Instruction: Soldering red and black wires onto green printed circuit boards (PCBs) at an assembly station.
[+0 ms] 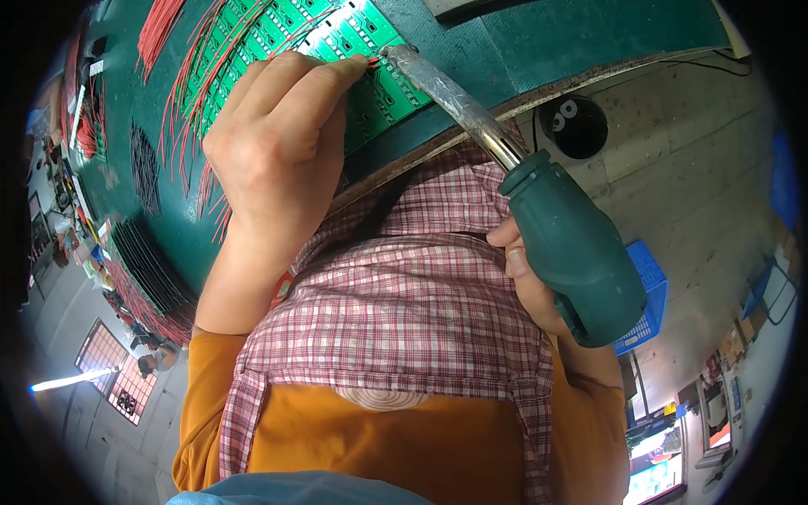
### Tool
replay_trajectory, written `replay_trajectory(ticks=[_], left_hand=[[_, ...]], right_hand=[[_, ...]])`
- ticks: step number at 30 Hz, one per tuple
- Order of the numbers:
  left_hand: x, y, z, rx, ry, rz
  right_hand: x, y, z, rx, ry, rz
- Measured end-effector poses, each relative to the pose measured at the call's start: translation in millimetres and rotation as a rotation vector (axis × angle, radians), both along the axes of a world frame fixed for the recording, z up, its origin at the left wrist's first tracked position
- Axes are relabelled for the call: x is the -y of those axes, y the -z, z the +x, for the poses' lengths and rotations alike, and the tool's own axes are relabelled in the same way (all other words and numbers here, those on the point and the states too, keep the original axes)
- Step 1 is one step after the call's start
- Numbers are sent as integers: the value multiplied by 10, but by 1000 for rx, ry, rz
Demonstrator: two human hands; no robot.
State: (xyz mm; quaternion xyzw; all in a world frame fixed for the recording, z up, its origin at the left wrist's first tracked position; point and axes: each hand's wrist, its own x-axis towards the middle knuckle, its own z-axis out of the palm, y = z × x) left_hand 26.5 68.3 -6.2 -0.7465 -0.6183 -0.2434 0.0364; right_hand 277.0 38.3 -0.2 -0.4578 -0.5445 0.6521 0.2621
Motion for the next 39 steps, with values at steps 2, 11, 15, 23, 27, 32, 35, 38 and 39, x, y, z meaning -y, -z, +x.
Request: replay_trajectory(ticks=[2, 11, 15, 23, 27, 32, 35, 38, 39], left_hand=[[-1, -1, -4, -9, 2, 6], [-21, -14, 14, -54, 7, -3], [-21, 1, 16, -42, 12, 36], [87, -112, -218, 94, 5, -85], [368, -297, -696, 133, -170, -42], [93, -355, -1364, 179, -360, -11], [-338, -193, -1721, 88, -416, 84], [-735, 36, -1898, 47, -451, 75], [-802, 98, -1957, 18, -468, 30]], right_hand=[[-6, 6, 4, 0, 12, 2], [21, 24, 57, 29, -22, 74], [34, 17, 45, 23, 7, 62], [26, 66, -21, -16, 5, 88], [13, 55, -50, -73, 2, 136], [53, 77, -109, -37, 78, 95], [13, -65, -211, -46, 3, 132], [20, -147, -350, -57, -17, 150], [20, -161, -388, -47, -25, 151]])
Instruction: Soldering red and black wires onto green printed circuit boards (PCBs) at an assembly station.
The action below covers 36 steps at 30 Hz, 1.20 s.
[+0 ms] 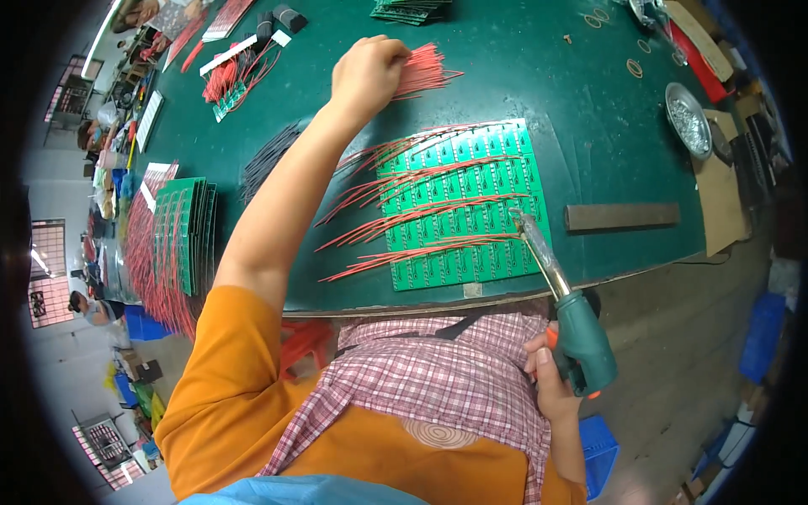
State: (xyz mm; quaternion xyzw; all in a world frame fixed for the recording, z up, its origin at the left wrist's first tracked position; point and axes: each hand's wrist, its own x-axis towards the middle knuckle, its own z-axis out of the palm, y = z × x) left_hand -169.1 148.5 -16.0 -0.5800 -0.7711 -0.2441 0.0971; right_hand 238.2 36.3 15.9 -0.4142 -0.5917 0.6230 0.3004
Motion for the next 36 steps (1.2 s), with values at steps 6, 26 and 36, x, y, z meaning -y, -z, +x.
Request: replay_trajectory(ticks=[6, 26, 36], left_hand=[[330, -97, -370, 44, -8, 52], [1758, -258, -955, 50, -337, -285], [1810, -88, -1263, 443, -312, -309]], right_hand=[[65, -44, -27, 37, 65, 7], [14, 31, -110, 6, 4, -20], [-40, 94, -27, -42, 41, -21]])
